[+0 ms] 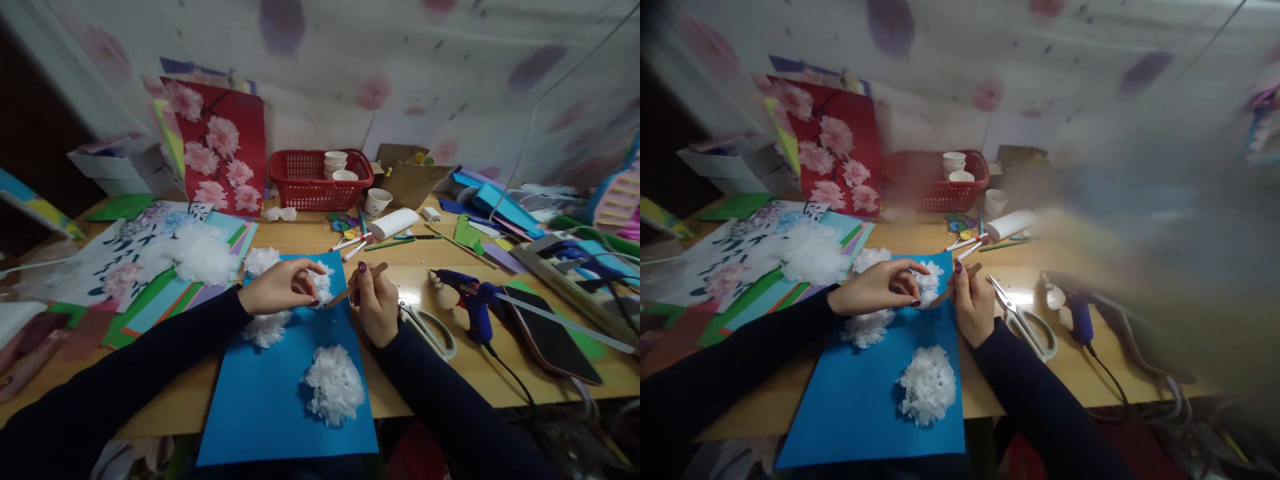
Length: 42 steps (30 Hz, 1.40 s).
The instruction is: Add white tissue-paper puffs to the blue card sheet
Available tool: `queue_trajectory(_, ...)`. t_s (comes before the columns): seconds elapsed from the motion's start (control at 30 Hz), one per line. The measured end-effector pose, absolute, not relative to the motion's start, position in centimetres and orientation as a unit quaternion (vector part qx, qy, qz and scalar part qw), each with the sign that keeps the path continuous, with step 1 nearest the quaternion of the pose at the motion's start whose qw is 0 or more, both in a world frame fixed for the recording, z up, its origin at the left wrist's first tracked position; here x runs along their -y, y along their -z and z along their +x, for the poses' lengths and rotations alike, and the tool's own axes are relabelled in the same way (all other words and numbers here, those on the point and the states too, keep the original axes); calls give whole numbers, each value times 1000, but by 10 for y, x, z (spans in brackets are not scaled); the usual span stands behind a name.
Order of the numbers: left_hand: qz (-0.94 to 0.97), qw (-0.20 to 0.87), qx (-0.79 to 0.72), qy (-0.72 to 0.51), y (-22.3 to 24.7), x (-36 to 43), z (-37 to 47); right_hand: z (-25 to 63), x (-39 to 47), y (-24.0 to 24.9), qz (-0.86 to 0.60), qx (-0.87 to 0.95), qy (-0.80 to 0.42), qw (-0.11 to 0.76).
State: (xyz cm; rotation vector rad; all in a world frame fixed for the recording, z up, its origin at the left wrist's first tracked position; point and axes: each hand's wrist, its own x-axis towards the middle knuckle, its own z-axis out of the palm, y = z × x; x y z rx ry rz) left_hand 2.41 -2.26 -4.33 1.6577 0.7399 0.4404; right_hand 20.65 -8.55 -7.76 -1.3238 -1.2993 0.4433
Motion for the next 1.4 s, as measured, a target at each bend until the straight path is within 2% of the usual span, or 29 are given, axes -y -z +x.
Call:
queue_trajectory(0.13,737,571,-297,-206,52,25,28,208,85,78,-583,559,-153,569)
queue_trajectory(0.43,768,538,-291,-190,53,24,31,207,81,75,-574,583,-148,556)
queue_trajectory(0.6,795,484,-307,-199,55,26,38,208,80,76,-592,567,-151,552)
queue_trajectory(0.83,807,456,-319,-197,56,27,40,211,84,79,-582,544,-68,601)
queue_trajectory(1.17,815,440,-310,-215,58,27,40,209,91,76,-530,672,-12,517)
queue_trajectory(1.4,816,443,-304,-215,59,26,40,208,93,75,-541,668,6,511)
